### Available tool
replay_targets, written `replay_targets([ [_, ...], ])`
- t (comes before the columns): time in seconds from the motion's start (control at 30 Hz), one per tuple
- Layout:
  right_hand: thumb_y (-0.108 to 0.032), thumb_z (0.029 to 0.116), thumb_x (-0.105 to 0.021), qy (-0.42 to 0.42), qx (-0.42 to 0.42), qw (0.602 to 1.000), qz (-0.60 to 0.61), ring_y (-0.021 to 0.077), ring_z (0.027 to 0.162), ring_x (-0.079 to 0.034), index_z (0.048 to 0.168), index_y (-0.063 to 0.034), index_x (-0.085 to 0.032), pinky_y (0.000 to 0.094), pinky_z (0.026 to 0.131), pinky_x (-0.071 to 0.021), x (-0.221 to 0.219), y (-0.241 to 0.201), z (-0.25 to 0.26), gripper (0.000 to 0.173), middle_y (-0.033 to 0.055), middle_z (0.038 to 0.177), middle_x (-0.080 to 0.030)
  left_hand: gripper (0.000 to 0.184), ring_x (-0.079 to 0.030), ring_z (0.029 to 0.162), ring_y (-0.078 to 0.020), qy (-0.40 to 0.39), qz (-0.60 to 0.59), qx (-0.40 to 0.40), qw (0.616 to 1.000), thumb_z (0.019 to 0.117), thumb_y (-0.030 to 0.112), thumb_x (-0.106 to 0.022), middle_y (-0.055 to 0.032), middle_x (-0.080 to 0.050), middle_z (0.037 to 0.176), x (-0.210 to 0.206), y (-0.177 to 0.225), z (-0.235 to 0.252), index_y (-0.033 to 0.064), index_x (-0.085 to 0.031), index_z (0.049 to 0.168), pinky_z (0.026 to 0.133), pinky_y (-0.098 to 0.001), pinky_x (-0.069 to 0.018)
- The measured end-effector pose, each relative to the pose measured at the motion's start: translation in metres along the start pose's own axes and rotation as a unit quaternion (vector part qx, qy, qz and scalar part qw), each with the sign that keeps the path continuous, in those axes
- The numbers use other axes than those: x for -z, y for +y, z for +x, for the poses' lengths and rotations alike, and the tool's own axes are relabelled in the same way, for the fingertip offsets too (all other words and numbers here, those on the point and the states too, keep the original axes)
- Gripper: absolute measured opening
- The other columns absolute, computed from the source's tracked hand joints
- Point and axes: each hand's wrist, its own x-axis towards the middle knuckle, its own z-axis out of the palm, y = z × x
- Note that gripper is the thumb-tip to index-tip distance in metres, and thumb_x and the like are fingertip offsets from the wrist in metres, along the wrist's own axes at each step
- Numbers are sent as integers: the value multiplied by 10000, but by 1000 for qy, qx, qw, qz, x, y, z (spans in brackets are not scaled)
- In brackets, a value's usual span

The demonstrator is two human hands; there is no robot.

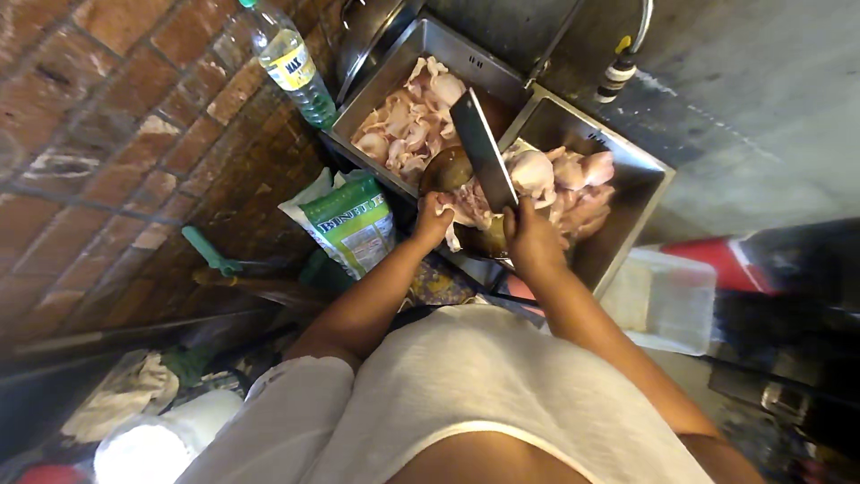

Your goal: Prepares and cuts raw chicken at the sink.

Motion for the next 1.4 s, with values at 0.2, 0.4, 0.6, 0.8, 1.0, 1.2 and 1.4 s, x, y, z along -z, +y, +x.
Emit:
replay_targets([
  [0.2, -329, 1114, -426, -75, -20, 996, -31, 480, 890, -707, 1267, -31, -561, 657, 733, -562, -38, 21, 11, 362, 256, 942, -693, 408, -501, 1334, -349, 1, 26, 1, 1000, 954, 93, -611, -286, -514, 1390, 0, 3, -1, -60, -516, 1320, 1109, -473, -440],
  [0.4, -325, 1117, -423, -16, 10, 1000, -8, 474, 840, -707, 1311, -37, -542, 654, 702, -561, 6, -6, 5, 367, 252, 914, -684, 397, -502, 1325, -370, 4, 26, 2, 1000, 955, 95, -618, -299, -515, 1380, -1, 3, -3, -73, -529, 1304, 1110, -488, -434],
  [0.6, -222, 1093, -471, 234, 125, 959, 98, 328, 727, -693, 1224, 28, -583, 487, 645, -566, 74, -48, -12, 304, 182, 858, -682, 457, -521, 1293, -383, -1, 2, 3, 1000, 961, 100, -635, -322, -501, 1381, 0, 4, -5, -94, -497, 1351, 1079, -487, -471],
  [0.8, -322, 1118, -414, -91, -41, 995, -19, 481, 921, -713, 1350, -55, -533, 652, 754, -568, -37, 15, 9, 373, 265, 994, -701, 379, -511, 1325, -349, -11, 50, -5, 999, 966, 87, -603, -278, -518, 1392, -1, 8, -9, -55, -543, 1313, 1106, -472, -447],
  [1.0, -353, 1120, -401, -107, -36, 993, -34, 468, 952, -714, 1335, -60, -542, 651, 784, -566, -27, 16, 14, 390, 255, 1013, -704, 353, -516, 1296, -366, -6, 57, -7, 998, 967, 99, -605, -292, -521, 1357, -1, 4, -10, -71, -551, 1272, 1081, -478, -458],
  [1.2, -317, 1112, -436, 69, 64, 995, 38, 419, 759, -699, 1243, -19, -571, 600, 653, -558, 60, -31, -7, 353, 210, 833, -670, 385, -526, 1286, -383, -9, 51, -16, 999, 976, 121, -636, -306, -525, 1356, 0, -5, -9, -86, -549, 1289, 1080, -486, -468],
  [1.4, -208, 1077, -491, 168, 85, 980, 65, 394, 767, -716, 1240, 50, -607, 556, 683, -589, 18, -13, -11, 327, 232, 883, -701, 399, -533, 1274, -385, -5, 53, -30, 998, 964, 114, -633, -314, -533, 1336, 0, -7, -11, -100, -546, 1289, 1081, -481, -467],
])
